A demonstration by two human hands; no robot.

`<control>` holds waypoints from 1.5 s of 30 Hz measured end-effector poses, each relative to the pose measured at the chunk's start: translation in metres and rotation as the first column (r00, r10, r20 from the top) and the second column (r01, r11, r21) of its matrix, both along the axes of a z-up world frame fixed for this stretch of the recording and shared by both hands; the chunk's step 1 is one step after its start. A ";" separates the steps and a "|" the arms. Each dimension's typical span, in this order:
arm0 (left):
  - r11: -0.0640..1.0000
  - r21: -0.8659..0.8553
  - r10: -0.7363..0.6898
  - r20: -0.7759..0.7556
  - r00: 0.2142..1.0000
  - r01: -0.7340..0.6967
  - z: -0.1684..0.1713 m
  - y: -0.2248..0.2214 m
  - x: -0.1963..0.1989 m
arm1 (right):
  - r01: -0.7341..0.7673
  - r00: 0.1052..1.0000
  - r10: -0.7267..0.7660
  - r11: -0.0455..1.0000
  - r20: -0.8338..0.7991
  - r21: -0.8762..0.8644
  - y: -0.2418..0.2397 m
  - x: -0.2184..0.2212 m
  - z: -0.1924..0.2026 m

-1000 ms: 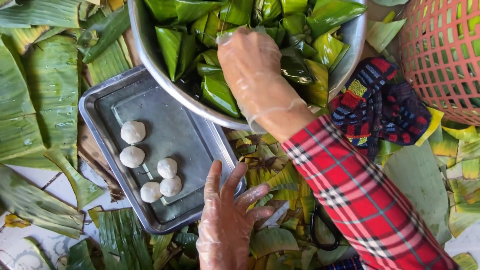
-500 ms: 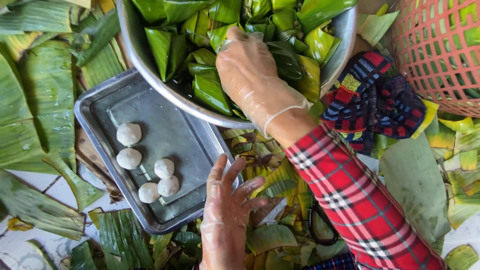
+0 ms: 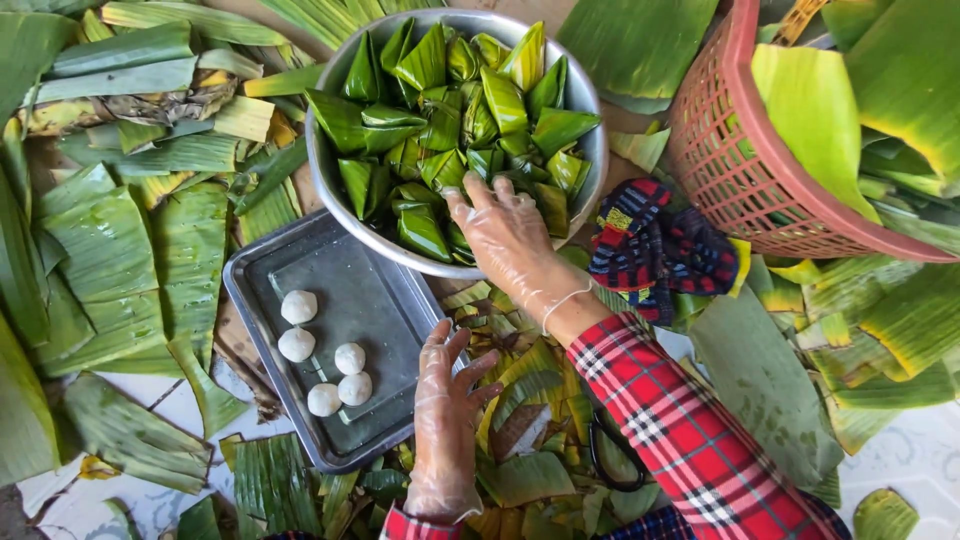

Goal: Preparing banana leaves by wiping and trimming them, then wrapping small dough balls inside to create traditional snacks.

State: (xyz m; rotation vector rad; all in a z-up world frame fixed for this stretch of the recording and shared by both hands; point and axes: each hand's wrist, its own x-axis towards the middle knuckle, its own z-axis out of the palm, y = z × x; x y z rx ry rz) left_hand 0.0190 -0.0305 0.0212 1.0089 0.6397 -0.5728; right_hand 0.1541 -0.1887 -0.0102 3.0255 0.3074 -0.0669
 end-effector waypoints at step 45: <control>0.963 0.139 -0.253 0.166 0.953 0.232 -0.032 -0.009 -0.049 | 0.365 0.854 -0.508 0.743 0.116 0.561 -0.121 -0.372 -0.025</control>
